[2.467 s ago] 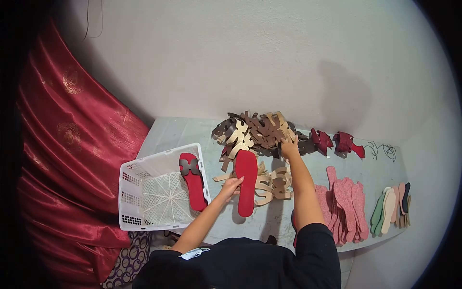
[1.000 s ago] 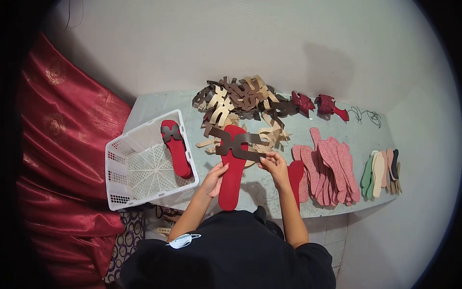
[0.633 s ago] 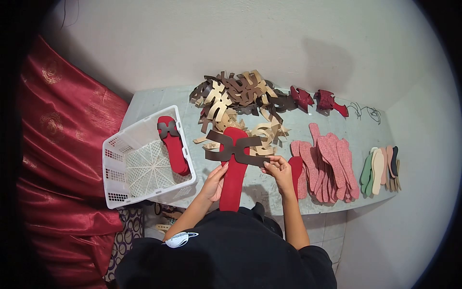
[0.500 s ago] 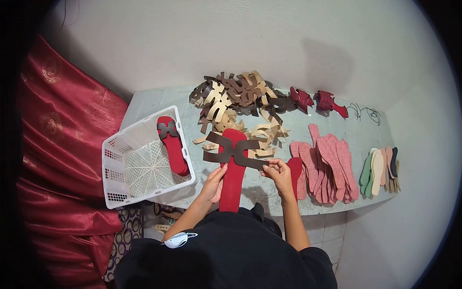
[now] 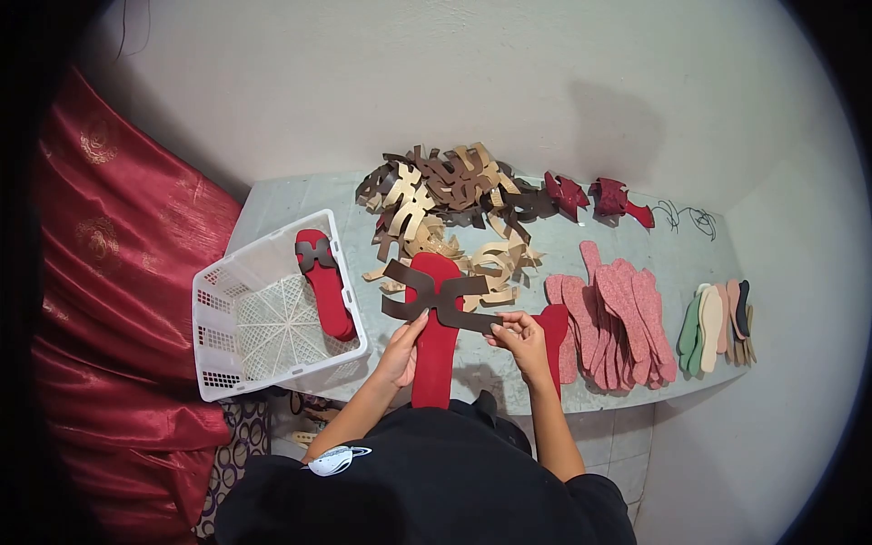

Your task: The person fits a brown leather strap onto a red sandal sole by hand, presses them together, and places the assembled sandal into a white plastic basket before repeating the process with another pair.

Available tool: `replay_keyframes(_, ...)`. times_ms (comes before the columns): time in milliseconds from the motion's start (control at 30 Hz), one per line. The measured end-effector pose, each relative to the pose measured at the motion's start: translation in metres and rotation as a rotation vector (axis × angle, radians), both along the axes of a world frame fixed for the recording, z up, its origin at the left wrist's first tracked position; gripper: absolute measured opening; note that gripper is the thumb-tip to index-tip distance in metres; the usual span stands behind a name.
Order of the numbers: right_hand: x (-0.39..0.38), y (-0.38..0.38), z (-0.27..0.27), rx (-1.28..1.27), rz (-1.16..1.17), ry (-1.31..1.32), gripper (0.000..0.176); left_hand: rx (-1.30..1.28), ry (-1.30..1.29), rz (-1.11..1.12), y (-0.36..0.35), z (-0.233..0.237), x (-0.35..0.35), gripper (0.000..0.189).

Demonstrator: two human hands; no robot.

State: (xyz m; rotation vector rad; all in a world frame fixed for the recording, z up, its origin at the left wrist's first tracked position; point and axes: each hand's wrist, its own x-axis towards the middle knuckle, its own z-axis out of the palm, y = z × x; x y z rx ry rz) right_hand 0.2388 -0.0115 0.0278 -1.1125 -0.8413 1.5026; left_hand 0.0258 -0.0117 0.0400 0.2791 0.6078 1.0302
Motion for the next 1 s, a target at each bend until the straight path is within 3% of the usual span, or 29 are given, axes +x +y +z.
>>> replay_keyframes(267, -0.006, -0.001, 0.006, 0.021, -0.033, -0.020, 0.023, 0.028, 0.137, 0.007, -0.001, 0.004, 0.002, 0.032)
replay_keyframes(700, -0.004, -0.005, -0.001, 0.075, -0.009, -0.035, 0.023, -0.005, 0.140, 0.034, 0.004, 0.000, 0.002, 0.030)
replay_keyframes(1000, -0.009, -0.008, 0.002, 0.113, -0.026, -0.020, 0.023, 0.046, 0.311, 0.150, 0.018, -0.004, 0.012, 0.035)
